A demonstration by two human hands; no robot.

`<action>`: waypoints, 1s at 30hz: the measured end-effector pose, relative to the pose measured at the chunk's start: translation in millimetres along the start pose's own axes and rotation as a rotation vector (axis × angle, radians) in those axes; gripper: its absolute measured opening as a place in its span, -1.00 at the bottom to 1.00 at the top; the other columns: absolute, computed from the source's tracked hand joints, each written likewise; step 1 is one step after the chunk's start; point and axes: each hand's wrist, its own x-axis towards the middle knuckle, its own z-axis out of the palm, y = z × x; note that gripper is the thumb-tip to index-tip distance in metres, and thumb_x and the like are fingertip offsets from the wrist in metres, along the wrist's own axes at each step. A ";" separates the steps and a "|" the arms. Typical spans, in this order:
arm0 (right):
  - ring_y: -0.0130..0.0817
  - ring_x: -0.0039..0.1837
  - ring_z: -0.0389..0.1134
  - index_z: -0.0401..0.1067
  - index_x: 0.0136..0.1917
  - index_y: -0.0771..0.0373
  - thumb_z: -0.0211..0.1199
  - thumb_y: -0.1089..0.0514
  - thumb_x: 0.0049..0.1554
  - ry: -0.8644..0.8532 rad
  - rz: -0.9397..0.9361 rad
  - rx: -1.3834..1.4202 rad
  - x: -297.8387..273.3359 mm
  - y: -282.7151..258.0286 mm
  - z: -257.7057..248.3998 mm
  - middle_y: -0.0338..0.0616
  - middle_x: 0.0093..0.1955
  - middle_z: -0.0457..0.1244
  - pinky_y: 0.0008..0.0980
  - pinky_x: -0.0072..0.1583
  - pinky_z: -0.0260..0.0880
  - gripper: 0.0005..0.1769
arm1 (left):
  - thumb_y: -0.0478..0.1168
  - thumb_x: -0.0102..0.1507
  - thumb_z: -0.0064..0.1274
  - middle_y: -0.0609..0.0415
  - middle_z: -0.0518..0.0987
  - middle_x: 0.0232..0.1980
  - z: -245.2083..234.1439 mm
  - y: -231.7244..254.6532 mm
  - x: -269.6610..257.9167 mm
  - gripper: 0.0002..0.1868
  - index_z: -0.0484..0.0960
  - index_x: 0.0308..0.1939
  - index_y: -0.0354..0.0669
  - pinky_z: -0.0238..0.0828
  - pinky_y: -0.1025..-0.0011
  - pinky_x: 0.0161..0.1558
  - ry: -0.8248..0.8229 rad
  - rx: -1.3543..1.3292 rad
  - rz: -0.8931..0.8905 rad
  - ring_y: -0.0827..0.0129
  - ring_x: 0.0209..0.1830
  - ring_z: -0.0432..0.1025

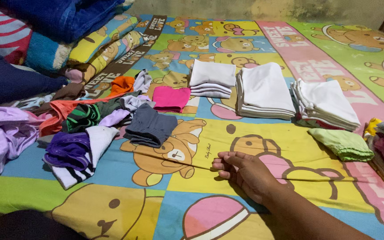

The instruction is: The person folds various small clothing items, including underwear and undershirts, by hand on a bed and stacks them neatly.

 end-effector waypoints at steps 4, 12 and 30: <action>-0.34 -0.13 0.33 0.34 0.15 0.41 -0.03 0.18 0.30 0.002 -0.018 0.008 1.0 2.1 0.6 0.02 -0.04 0.33 -0.34 0.04 0.45 -0.72 | 0.11 0.48 -0.19 -0.20 0.61 -0.20 -28.3 -32.7 32.3 -0.42 0.60 0.09 -0.43 0.43 0.26 -0.27 -0.083 -0.047 -0.012 0.26 -0.35 0.43; -0.32 -0.13 0.33 0.33 0.18 0.43 -0.05 0.19 0.29 -0.008 -0.033 -0.006 1.9 3.5 -3.2 0.03 -0.03 0.34 -0.34 0.04 0.45 -0.70 | 0.11 0.48 -0.25 -0.16 0.63 -0.14 -13.0 -50.4 25.7 -0.46 0.57 0.12 -0.32 0.50 0.31 -0.12 -0.076 -0.206 -0.384 0.26 -0.21 0.50; -0.24 -0.01 0.44 0.30 -0.13 0.30 0.19 -0.02 0.25 -0.466 -0.032 -0.489 124.1 -45.5 162.1 -0.12 -0.09 0.34 -0.20 0.01 0.43 -0.68 | 0.13 0.22 0.13 -0.18 0.65 -0.18 -24.7 -145.2 -28.4 -0.50 0.68 -0.16 -0.32 0.52 0.21 -0.15 0.750 0.515 -0.345 0.11 -0.18 0.56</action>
